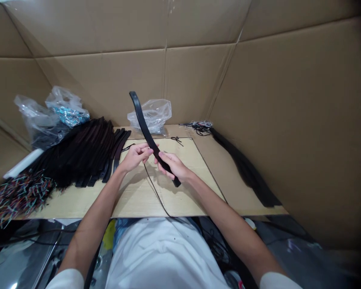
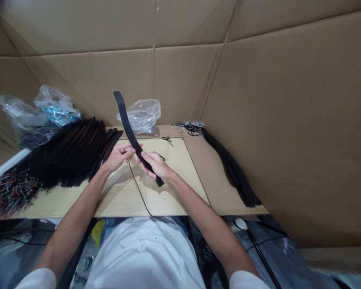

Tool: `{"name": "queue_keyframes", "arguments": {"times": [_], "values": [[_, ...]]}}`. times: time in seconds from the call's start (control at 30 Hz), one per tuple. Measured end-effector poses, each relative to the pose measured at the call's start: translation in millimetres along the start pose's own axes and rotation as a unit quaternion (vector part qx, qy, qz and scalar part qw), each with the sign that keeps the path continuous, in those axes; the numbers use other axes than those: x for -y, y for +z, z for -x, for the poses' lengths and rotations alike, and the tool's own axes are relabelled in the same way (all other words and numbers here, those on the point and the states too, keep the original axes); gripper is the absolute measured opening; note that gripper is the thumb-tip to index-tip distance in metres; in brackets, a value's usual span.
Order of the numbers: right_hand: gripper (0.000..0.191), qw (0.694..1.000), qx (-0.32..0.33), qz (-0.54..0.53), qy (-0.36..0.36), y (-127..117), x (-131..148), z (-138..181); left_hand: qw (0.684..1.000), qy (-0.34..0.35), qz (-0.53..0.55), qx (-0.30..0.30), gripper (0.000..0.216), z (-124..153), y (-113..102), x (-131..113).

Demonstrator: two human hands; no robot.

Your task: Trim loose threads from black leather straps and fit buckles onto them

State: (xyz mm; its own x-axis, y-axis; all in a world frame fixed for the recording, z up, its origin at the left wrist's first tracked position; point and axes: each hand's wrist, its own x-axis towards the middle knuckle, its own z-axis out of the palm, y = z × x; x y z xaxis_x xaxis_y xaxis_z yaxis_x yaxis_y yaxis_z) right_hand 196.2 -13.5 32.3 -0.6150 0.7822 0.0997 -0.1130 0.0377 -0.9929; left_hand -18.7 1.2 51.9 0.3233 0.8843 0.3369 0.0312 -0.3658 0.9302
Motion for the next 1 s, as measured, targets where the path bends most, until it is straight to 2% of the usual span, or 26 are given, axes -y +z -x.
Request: {"name": "queue_keyframes", "arguments": {"times": [0.1, 0.2, 0.27, 0.37, 0.47, 0.53, 0.6, 0.67, 0.7, 0.77, 0.87, 0.93, 1.0], "values": [[0.06, 1.0, 0.017, 0.013, 0.003, -1.0, 1.0, -0.3, 0.999, -0.013, 0.039, -0.013, 0.063, -1.0, 0.5, 4.5], [0.052, 0.994, -0.043, 0.079, -0.062, -0.6, 1.3, -2.0, 0.996, -0.01, 0.052, -0.073, 0.064, -2.8, 1.2, 9.9], [0.043, 0.981, -0.081, 0.145, -0.1, 0.2, 1.4, -2.8, 0.992, -0.004, 0.022, -0.122, 0.058, -3.5, 1.2, 12.1], [0.046, 0.957, -0.112, 0.236, -0.122, 1.7, 0.4, -3.0, 0.988, -0.006, -0.043, -0.15, 0.059, -3.4, 0.6, 11.9], [0.046, 0.974, -0.103, 0.184, -0.085, 2.5, -2.1, -2.4, 0.994, -0.007, -0.048, -0.102, 0.053, -1.8, -1.2, 6.6], [0.048, 0.993, -0.065, 0.089, -0.034, 2.4, -3.2, -1.7, 0.998, -0.003, -0.033, -0.049, 0.057, 0.3, -2.8, 1.3], [0.052, 1.0, -0.017, 0.006, 0.021, 1.9, -3.2, -0.9, 1.0, -0.003, -0.025, -0.003, 0.06, 2.5, -4.0, -3.2], [0.053, 0.999, 0.013, -0.019, 0.045, 1.5, -2.7, -0.7, 1.0, -0.004, -0.023, 0.006, 0.059, 3.5, -4.1, -5.1], [0.051, 0.999, 0.012, -0.001, 0.034, 1.2, -2.4, -1.0, 1.0, -0.004, -0.027, -0.007, 0.058, 3.4, -3.6, -4.8], [0.044, 0.994, -0.04, 0.093, -0.031, 0.5, -2.3, -2.2, 0.997, 0.006, -0.043, -0.06, 0.052, 1.8, -1.9, -1.9], [0.03, 0.947, -0.14, 0.261, -0.123, -1.8, -3.7, -4.9, 0.988, 0.036, -0.077, -0.127, 0.046, -2.0, 0.4, 5.3], [0.027, 0.928, -0.148, 0.313, -0.141, -3.6, -5.5, -6.7, 0.985, 0.045, -0.093, -0.141, 0.048, -3.7, 0.9, 9.1], [0.032, 0.93, -0.128, 0.313, -0.142, -4.6, -7.5, -7.7, 0.984, 0.046, -0.101, -0.142, 0.053, -4.0, 1.1, 10.2]]}}
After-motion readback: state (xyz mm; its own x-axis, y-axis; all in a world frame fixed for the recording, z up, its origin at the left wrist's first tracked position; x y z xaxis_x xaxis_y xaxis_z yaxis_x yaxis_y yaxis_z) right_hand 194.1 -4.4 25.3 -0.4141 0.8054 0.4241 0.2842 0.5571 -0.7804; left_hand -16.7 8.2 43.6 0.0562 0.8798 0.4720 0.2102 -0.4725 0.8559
